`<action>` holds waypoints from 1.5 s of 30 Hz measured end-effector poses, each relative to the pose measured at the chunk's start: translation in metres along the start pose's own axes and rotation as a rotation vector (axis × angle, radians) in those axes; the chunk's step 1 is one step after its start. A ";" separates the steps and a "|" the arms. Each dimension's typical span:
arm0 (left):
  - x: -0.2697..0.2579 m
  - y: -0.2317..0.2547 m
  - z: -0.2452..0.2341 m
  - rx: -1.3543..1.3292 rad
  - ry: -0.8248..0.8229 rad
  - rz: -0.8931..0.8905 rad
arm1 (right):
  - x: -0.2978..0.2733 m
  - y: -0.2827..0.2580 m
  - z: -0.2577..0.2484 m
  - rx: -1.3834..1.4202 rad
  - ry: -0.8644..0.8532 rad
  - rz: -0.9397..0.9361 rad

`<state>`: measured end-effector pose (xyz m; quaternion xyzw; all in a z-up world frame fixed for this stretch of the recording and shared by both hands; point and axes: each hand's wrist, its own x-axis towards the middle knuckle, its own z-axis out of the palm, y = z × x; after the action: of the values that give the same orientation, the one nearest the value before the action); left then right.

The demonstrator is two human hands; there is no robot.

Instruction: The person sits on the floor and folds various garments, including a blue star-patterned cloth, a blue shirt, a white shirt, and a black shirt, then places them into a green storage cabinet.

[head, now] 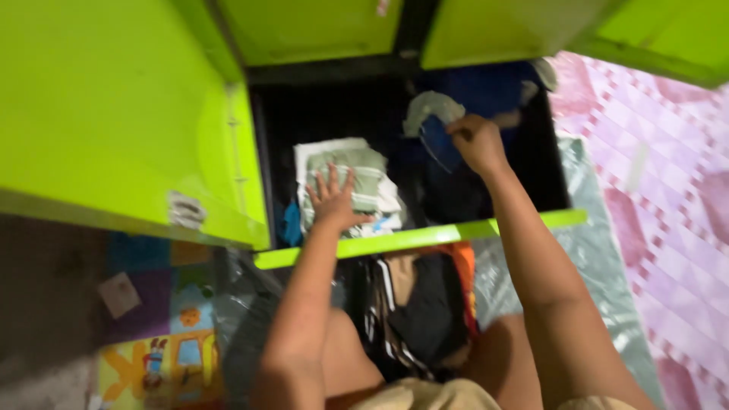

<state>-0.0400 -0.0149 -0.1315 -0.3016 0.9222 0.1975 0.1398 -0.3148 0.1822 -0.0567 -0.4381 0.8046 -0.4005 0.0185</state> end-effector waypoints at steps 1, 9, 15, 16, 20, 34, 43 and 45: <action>-0.001 0.002 -0.001 0.001 0.003 0.015 | -0.016 0.008 -0.009 -0.010 0.012 0.003; 0.001 -0.001 0.001 0.029 0.047 0.010 | -0.122 0.156 -0.032 -0.829 -0.314 0.315; -0.034 0.023 -0.046 0.078 0.002 -0.054 | -0.124 0.044 -0.054 -0.735 -0.175 0.273; -0.022 0.017 -0.025 0.076 0.003 -0.056 | -0.126 0.034 -0.050 -0.736 -0.176 0.271; 0.038 -0.015 0.068 -0.024 -0.410 -0.004 | -0.138 -0.009 -0.025 -0.473 -0.132 0.082; 0.073 0.026 -0.016 0.066 -0.110 -0.095 | -0.134 -0.051 -0.020 -0.408 -0.012 0.189; 0.083 0.010 -0.006 0.082 -0.161 -0.091 | -0.131 -0.053 -0.019 -0.411 0.028 0.192; 0.085 -0.009 -0.005 0.082 -0.179 -0.156 | -0.130 -0.056 -0.020 -0.413 0.017 0.211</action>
<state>-0.1016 -0.0661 -0.1620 -0.3474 0.8872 0.1742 0.2486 -0.2035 0.2713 -0.0476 -0.3426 0.9109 -0.2268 -0.0366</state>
